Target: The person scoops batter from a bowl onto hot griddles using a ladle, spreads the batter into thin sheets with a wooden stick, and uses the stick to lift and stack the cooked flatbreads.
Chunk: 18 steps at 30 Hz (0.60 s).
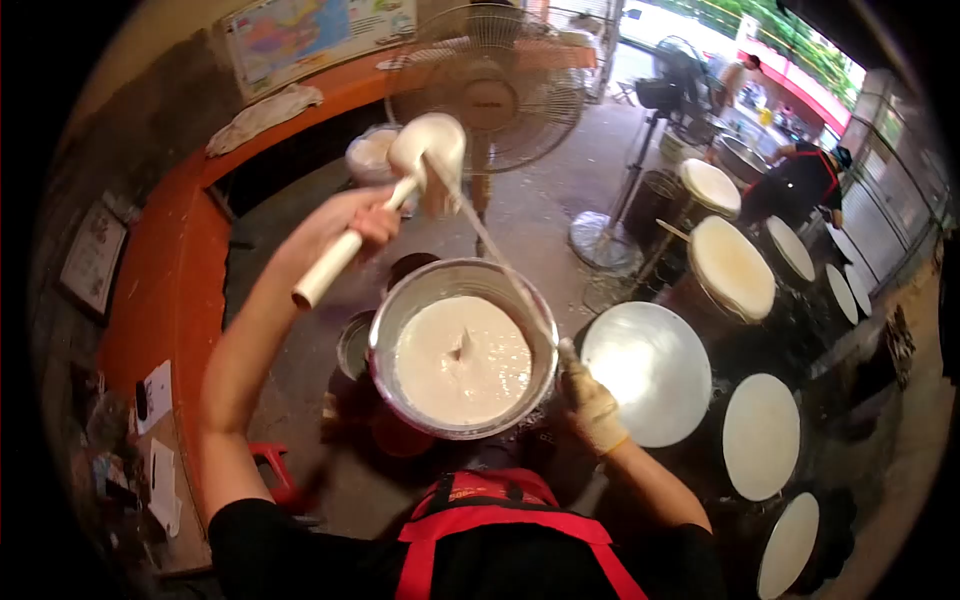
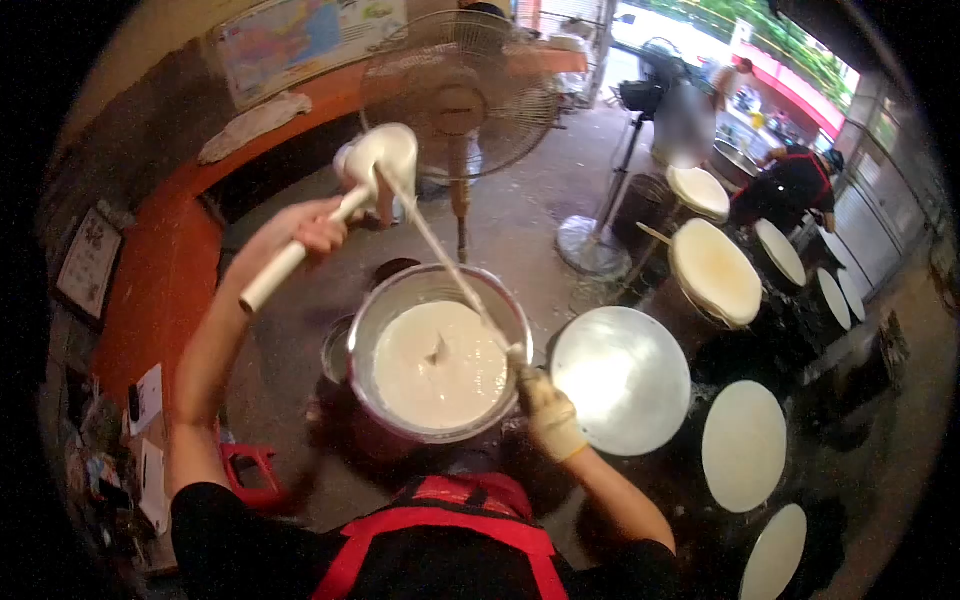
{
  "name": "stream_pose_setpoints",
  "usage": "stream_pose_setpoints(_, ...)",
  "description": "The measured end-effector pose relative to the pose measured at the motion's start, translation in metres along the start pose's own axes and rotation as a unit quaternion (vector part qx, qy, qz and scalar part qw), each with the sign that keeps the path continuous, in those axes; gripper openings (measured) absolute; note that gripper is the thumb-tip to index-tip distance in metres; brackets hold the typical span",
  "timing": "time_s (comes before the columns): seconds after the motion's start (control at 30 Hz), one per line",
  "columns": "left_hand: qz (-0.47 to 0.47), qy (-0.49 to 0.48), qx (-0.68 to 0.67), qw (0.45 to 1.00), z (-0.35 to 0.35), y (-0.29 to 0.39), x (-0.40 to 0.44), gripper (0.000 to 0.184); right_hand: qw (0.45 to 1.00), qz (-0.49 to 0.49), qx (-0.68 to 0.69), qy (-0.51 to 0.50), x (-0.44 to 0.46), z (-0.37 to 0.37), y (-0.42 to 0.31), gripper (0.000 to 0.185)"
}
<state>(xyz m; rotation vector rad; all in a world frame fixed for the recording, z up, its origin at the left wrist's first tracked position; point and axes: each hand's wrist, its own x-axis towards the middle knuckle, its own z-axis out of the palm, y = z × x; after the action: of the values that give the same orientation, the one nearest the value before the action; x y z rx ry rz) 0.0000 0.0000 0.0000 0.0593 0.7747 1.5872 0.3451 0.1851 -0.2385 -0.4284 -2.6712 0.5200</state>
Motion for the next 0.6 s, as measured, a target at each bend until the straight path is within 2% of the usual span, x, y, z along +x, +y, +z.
stream_pose_setpoints(0.03,0.029,0.012,0.022,0.999,0.015,-0.002,-0.004,0.022,0.994,-0.074,-0.002,0.082,0.0,-0.019,0.007,0.079)
stream_pose_setpoints(0.07,0.081,0.026,0.026,0.996,0.03,-0.008,-0.008,0.02,0.995,-0.071,-0.006,0.069,0.002,-0.035,0.014,0.071)
stream_pose_setpoints(0.1,0.136,0.059,0.17,0.974,0.033,0.045,-0.042,0.019,0.99,-0.04,0.077,0.111,0.043,0.013,-0.035,0.067)
stream_pose_setpoints(0.2,0.181,0.152,0.328,0.914,0.0,0.026,-0.008,0.021,0.983,-0.05,0.038,0.171,0.029,0.002,-0.021,0.068)
stream_pose_setpoints(0.23,0.132,0.163,0.306,0.929,-0.012,0.023,0.001,0.02,0.98,-0.044,0.046,0.187,0.023,0.014,-0.02,0.069)
stream_pose_setpoints(0.3,0.016,0.131,0.257,0.957,-0.051,0.028,0.037,0.02,0.987,0.045,0.133,0.073,0.01,0.033,-0.02,0.077)
stream_pose_setpoints(0.33,-0.024,0.127,0.234,0.964,-0.077,0.023,0.056,0.021,0.991,0.11,0.083,0.006,0.001,0.038,-0.023,0.078)
stream_pose_setpoints(0.4,-0.084,0.131,0.239,0.958,-0.098,-0.009,0.081,0.023,0.993,0.097,-0.057,0.03,-0.031,0.058,-0.01,0.08)
stream_pose_setpoints(0.43,-0.106,0.135,0.264,0.949,-0.101,-0.025,0.089,0.025,0.992,0.124,-0.012,0.017,-0.051,0.059,-0.004,0.08)
stream_pose_setpoints(0.5,-0.234,0.162,0.046,0.958,-0.105,-0.039,0.113,0.025,0.983,0.168,0.079,-0.003,-0.085,0.028,-0.003,0.073)
stream_pose_setpoints(0.53,-0.233,0.176,0.055,0.955,-0.084,-0.051,0.119,0.024,0.987,0.107,0.063,0.098,-0.095,0.015,0.0,0.064)
stream_pose_setpoints(0.6,-0.24,0.112,0.102,0.959,-0.053,-0.069,0.142,0.019,0.963,0.21,0.162,0.045,-0.12,-0.005,0.021,0.052)
